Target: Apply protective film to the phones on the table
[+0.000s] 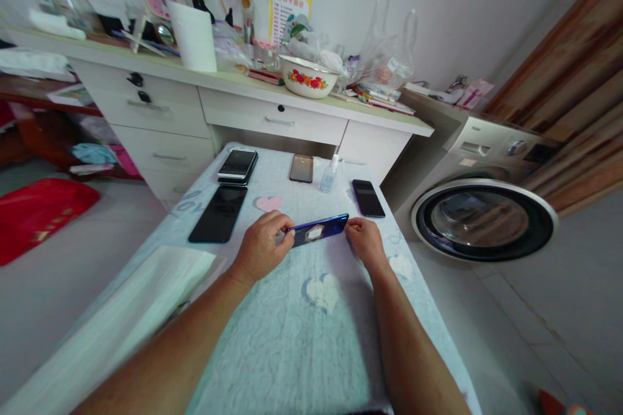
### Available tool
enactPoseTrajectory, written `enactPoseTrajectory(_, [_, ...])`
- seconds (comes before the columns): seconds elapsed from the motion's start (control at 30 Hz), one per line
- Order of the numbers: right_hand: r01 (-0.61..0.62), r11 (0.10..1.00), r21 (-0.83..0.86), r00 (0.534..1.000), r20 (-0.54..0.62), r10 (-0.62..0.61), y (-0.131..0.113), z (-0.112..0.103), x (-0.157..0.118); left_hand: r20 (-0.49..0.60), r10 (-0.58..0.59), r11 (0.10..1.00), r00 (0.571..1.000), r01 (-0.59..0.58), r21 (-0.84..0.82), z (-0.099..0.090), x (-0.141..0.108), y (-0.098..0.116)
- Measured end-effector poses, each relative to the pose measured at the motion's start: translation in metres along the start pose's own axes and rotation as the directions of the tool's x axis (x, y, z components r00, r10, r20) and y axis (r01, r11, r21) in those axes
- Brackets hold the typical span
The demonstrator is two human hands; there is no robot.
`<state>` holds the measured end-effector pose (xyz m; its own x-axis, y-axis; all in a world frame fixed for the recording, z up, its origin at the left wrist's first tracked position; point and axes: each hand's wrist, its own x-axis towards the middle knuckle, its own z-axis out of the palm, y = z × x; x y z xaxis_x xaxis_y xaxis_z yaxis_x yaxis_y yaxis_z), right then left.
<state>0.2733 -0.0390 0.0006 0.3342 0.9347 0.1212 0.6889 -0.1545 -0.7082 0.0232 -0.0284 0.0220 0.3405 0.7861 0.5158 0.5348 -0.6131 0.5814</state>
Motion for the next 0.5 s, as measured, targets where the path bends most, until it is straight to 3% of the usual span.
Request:
enactPoseTrajectory(0.13, [0.050, 0.979, -0.195, 0.999, 0.021, -0.047, -0.008, -0.002, -0.004, 0.002, -0.004, 1.000, 1.000, 0.004, 0.005, 0.000, 0.000, -0.001])
enactPoseTrajectory(0.23, [0.069, 0.969, -0.236, 0.998, 0.019, -0.066, -0.008, -0.001, -0.003, 0.006, -0.005, 1.000, 1.000, 0.005, 0.002, 0.000, 0.000, -0.002])
enactPoseTrajectory(0.4, [-0.006, 0.999, 0.053, 1.000, -0.025, 0.007, 0.004, 0.003, 0.002, 0.010, -0.005, 1.000, 1.000, 0.005, 0.005, 0.001, 0.000, -0.003])
enactPoseTrajectory(0.5, [-0.007, 0.955, 0.297, 0.998, -0.057, 0.025, 0.008, 0.005, 0.005, 0.007, -0.004, 1.000, 1.000, 0.004, 0.007, 0.002, 0.000, -0.003])
